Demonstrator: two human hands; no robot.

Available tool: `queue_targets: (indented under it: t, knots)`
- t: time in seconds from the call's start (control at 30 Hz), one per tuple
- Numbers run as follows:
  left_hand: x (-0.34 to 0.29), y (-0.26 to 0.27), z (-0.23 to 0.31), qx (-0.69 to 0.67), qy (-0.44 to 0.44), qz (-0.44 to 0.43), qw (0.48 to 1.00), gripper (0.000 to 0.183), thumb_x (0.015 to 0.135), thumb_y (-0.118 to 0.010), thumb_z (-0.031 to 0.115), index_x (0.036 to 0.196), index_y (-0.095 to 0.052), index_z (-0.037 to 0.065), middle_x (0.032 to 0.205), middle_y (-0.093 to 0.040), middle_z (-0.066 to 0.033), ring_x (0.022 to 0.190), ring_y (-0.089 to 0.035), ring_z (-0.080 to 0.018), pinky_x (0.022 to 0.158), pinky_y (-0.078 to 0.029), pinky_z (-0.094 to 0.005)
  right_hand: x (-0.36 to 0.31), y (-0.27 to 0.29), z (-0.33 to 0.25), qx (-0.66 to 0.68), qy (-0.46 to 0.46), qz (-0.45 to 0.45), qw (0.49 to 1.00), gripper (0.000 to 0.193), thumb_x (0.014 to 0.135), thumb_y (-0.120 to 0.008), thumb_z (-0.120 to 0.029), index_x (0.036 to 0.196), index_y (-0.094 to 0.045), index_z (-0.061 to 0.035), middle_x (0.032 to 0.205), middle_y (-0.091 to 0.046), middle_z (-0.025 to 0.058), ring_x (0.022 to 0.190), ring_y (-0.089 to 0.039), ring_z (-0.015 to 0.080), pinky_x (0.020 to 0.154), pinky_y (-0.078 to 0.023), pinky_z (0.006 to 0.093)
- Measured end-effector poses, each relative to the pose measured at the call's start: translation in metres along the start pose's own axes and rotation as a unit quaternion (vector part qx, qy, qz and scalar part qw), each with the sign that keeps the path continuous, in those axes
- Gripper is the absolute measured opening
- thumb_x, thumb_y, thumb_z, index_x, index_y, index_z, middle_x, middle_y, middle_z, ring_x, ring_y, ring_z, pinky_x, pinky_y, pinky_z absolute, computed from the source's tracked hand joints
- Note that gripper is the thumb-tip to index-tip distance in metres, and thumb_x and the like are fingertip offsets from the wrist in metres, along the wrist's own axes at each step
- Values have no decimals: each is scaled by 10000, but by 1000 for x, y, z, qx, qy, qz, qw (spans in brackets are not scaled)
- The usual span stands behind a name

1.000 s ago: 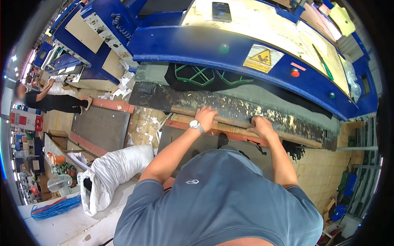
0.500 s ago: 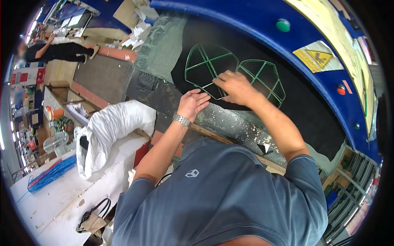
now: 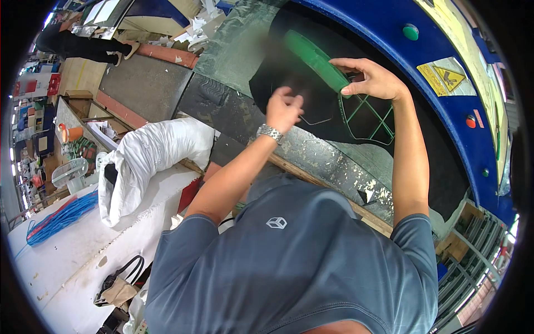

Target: Cutting shapes out of a sheet of material using metal dies and a press machine.

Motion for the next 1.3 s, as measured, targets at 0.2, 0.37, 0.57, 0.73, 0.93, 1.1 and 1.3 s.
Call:
queue_targets:
  t: [0.2, 0.37, 0.57, 0.73, 0.93, 1.1, 1.3]
  knots:
    - [44, 49, 37, 464, -193, 108, 858, 515, 872, -836, 404, 1120, -657, -10, 1186, -660, -297, 1082, -680, -506, 923, -572, -564, -4, 7, 9, 61, 20, -18, 998, 827, 875, -867, -163, 1576, -464, 11, 1471, -631, 160, 1376, -583, 247, 1167, -470, 393]
    - [54, 42, 43, 523, -114, 114, 837, 451, 820, -897, 399, 1002, -736, 19, 1096, -753, -233, 1039, -726, -446, 884, -588, -543, -4, 5, 12, 88, 36, -33, 995, 838, 878, -867, -150, 1583, -445, 15, 1560, -554, 181, 1484, -492, 311, 1230, -404, 424]
    - [48, 50, 44, 436, -216, 46, 873, 221, 847, -808, 204, 799, -669, 39, 791, -732, -147, 750, -720, -342, 715, -562, -446, -3, 4, 11, 67, 50, -37, 996, 850, 872, -872, -141, 1580, -435, 31, 1543, -572, 191, 1471, -511, 295, 1237, -398, 411]
    - [21, 140, 50, -108, -179, 18, 978, 205, 890, -619, -32, 826, -488, 113, 838, -543, 26, 782, -580, -128, 781, -544, -307, -3, -19, -2, -118, 68, 69, 988, 824, 771, -957, -357, 1459, -612, -64, 1351, -710, 180, 1258, -678, 282, 1090, -525, 402]
    - [-55, 215, 108, -214, -200, -49, 955, 514, 888, -565, -71, 1389, -561, 41, 1307, -679, -122, 1172, -693, -245, 1048, -556, -385, 11, -121, -11, -379, 49, 143, 913, 690, 733, -922, -387, 1290, -667, -70, 1112, -734, 147, 1079, -715, 388, 912, -582, 504]
    - [-99, 184, 124, -129, -163, -225, 952, 577, 881, -626, -29, 1452, -544, -28, 1336, -682, -118, 1209, -674, -226, 1070, -523, -355, 6, -139, -10, -314, 15, 173, 933, 763, 844, -841, -483, 1431, -605, -57, 1391, -639, 218, 1320, -606, 389, 1081, -523, 447]
    - [-94, 84, 107, 19, -90, -425, 900, 537, 909, -675, 9, 1436, -593, -56, 1334, -691, -96, 1216, -643, -175, 1070, -490, -320, -39, -121, -52, 293, 168, 27, 941, 629, 959, -821, -296, 1489, -592, -46, 1389, -654, 88, 1269, -593, 128, 1091, -491, 317]
Point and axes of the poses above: each hand's wrist, its own x-axis towards the middle knuckle, its own y-axis out of the back of the hand, z = x × y, the point moved 5 cm from there along x, towards the middle knuckle
